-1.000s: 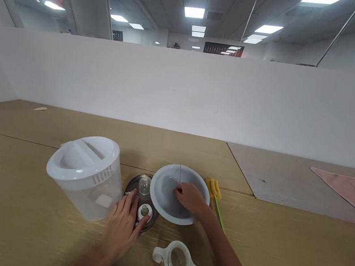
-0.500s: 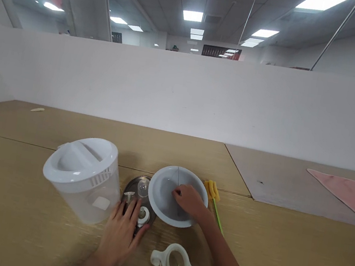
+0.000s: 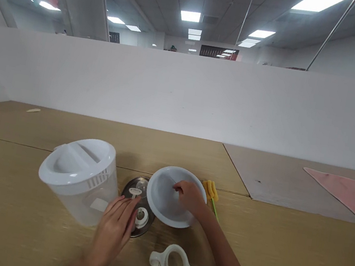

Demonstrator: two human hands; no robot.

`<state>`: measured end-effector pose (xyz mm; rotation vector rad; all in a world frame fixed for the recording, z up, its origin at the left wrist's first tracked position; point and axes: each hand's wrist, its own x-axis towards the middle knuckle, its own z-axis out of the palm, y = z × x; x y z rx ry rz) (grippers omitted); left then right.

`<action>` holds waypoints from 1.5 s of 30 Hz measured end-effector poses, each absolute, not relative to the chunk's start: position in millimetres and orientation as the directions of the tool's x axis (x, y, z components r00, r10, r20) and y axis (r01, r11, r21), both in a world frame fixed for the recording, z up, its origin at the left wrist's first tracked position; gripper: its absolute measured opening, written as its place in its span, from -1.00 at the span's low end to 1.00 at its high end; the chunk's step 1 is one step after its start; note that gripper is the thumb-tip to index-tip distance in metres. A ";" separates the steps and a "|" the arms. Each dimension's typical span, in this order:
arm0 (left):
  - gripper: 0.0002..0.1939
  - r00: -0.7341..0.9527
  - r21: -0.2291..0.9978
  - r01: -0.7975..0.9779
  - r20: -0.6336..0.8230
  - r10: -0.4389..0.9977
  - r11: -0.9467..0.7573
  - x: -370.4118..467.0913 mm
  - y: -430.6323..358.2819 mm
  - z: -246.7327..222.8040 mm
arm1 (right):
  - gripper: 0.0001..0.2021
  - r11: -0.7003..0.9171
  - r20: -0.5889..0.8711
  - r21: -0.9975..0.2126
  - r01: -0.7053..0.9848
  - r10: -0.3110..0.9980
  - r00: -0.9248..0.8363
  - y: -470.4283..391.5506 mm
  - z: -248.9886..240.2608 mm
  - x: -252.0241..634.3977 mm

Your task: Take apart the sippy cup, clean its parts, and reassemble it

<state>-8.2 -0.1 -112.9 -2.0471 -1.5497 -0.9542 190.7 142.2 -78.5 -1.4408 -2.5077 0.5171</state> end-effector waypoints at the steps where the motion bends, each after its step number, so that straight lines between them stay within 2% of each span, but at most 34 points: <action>1: -0.70 0.173 0.076 0.935 0.754 0.633 -0.345 -9.4 -1.0 -107.9 | -0.66 0.466 0.026 -0.418 0.780 0.864 -0.502 141.7 -73.3 192.8; 3: -0.72 0.195 0.083 0.901 0.799 0.568 -0.427 -10.4 -2.5 -98.8 | -0.64 0.468 0.104 -0.481 0.741 0.870 -0.482 138.5 -60.2 198.1; 6: -0.80 0.131 0.195 0.847 0.825 0.549 -0.495 -7.2 -2.8 -87.3 | -0.65 0.469 0.239 -0.596 0.652 0.879 -0.413 127.0 -36.1 206.1; 11: -0.89 0.012 0.388 0.769 0.786 0.618 -0.508 8.8 6.6 -69.0 | -0.62 0.527 0.400 -0.739 0.420 0.845 -0.356 94.1 1.3 211.4; 14: -0.98 -0.031 0.510 0.689 0.731 0.681 -0.516 22.5 17.1 -55.4 | -0.68 0.483 0.422 -0.852 0.200 0.861 -0.283 74.2 15.2 209.1; 17: -0.76 -0.029 0.681 0.563 0.583 0.812 -0.469 37.6 26.4 -38.5 | -0.78 0.420 0.402 -0.906 0.048 0.892 -0.208 61.0 21.6 206.8; 20: -0.68 0.024 0.763 0.515 0.443 0.896 -0.391 52.2 32.5 -19.6 | -0.59 0.391 0.388 -0.920 -0.003 0.912 -0.129 56.2 23.2 206.8; 26: -0.74 0.085 0.799 0.472 0.379 0.921 -0.373 70.4 40.0 -1.4 | -0.57 0.502 0.507 -0.861 0.076 0.858 0.079 58.3 23.1 208.0; 31: -0.71 0.117 0.762 0.518 0.387 0.915 -0.389 72.6 40.6 -5.4 | -0.70 0.569 0.599 -0.798 0.200 0.784 0.160 58.5 16.5 204.9; 33: -0.70 0.128 0.761 0.524 0.374 0.919 -0.383 72.0 38.8 -4.1 | -0.75 0.616 0.682 -0.720 0.321 0.713 0.161 59.0 11.9 203.4; 36: -0.71 0.131 0.794 0.494 0.336 0.932 -0.356 70.8 35.2 1.5 | -0.83 0.692 0.829 -0.525 0.495 0.549 0.112 60.2 5.7 202.0; 39: -0.73 0.131 0.815 0.463 0.326 0.936 -0.349 69.6 31.8 6.1 | -0.86 0.745 0.898 -0.371 0.555 0.440 0.009 60.8 2.2 200.9; 41: -0.73 0.128 0.815 0.456 0.339 0.932 -0.359 69.0 30.4 6.8 | -0.85 0.748 0.902 -0.362 0.556 0.433 0.004 61.0 0.6 199.9; 45: -0.74 0.130 0.817 0.447 0.343 0.930 -0.364 69.0 30.3 5.0 | -0.82 0.725 0.884 -0.440 0.530 0.453 0.115 61.4 -2.2 198.0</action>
